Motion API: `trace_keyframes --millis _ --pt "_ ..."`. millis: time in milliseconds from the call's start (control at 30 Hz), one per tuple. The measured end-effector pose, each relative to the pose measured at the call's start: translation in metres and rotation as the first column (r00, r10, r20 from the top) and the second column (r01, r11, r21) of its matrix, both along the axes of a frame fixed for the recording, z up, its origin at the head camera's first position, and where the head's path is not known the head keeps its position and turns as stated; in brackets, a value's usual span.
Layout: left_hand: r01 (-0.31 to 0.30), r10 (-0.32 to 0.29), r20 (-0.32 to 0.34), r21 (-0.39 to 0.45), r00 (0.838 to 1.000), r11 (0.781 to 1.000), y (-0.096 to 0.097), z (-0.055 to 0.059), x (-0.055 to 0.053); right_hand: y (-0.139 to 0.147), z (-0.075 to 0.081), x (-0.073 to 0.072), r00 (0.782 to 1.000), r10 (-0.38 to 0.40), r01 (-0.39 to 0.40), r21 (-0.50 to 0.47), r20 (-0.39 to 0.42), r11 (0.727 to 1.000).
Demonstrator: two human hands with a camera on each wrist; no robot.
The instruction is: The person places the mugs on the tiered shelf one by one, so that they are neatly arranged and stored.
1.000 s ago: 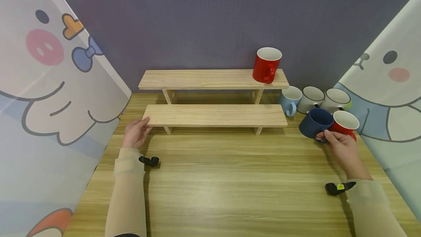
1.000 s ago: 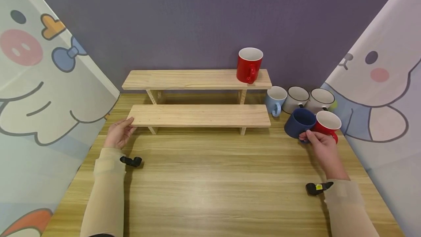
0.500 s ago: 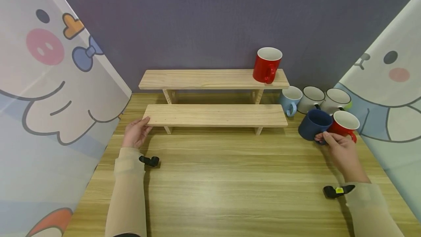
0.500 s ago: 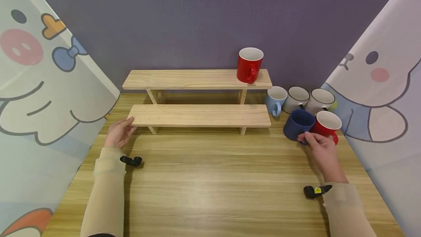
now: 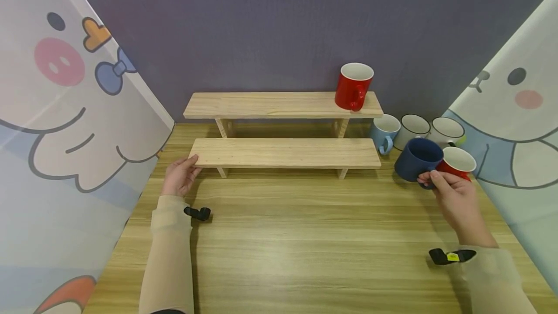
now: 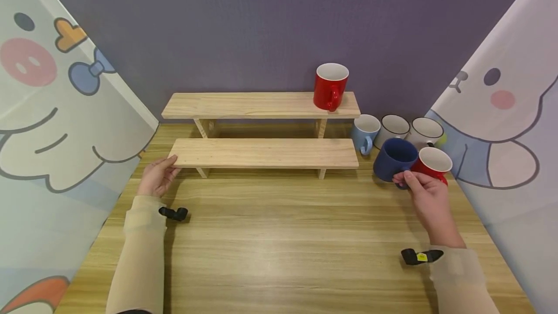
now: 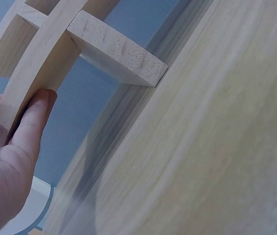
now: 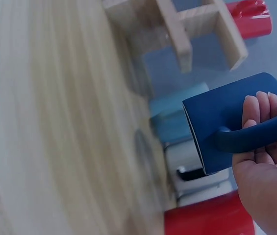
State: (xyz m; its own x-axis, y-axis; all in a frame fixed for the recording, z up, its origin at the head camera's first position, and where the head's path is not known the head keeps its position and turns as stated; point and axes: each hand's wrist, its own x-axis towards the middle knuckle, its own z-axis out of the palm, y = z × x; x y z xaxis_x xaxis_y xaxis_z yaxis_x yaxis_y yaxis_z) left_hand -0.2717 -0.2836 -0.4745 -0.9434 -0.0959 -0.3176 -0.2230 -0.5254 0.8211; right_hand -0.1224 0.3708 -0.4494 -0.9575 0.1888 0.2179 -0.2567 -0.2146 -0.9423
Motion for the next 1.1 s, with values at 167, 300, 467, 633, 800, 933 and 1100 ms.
trace_keyframes --millis 167,300,467,633,800,933,1100 --pt "0.006 -0.006 -0.006 -0.003 1.000 1.000 -0.001 0.000 0.000 -0.010 0.010 0.000 0.993 0.056 -0.064 -0.075 -0.104 0.995" --pt "0.011 -0.011 -0.011 -0.003 1.000 1.000 -0.001 -0.001 0.000 -0.018 0.016 -0.002 0.979 0.094 -0.112 -0.091 -0.183 0.989" --pt "0.013 -0.013 -0.009 -0.008 1.000 1.000 -0.001 -0.001 0.000 -0.027 0.026 -0.002 0.967 0.131 -0.151 -0.081 -0.217 0.985" --pt "0.014 -0.014 -0.009 -0.009 1.000 1.000 -0.002 -0.001 0.000 -0.037 0.033 -0.002 0.959 0.174 -0.194 -0.071 -0.224 0.978" --pt "0.010 -0.010 -0.010 -0.005 1.000 1.000 -0.002 -0.002 0.000 -0.046 0.042 -0.001 0.964 0.195 -0.202 -0.021 -0.181 0.979" --pt "0.003 -0.003 -0.005 -0.008 1.000 1.000 -0.002 -0.002 0.000 -0.053 0.047 -0.001 0.967 0.210 -0.212 0.008 -0.145 0.977" --pt "0.000 0.000 0.000 -0.017 1.000 1.000 -0.001 -0.001 0.000 -0.064 0.051 -0.003 0.966 0.232 -0.231 0.024 -0.115 0.973"
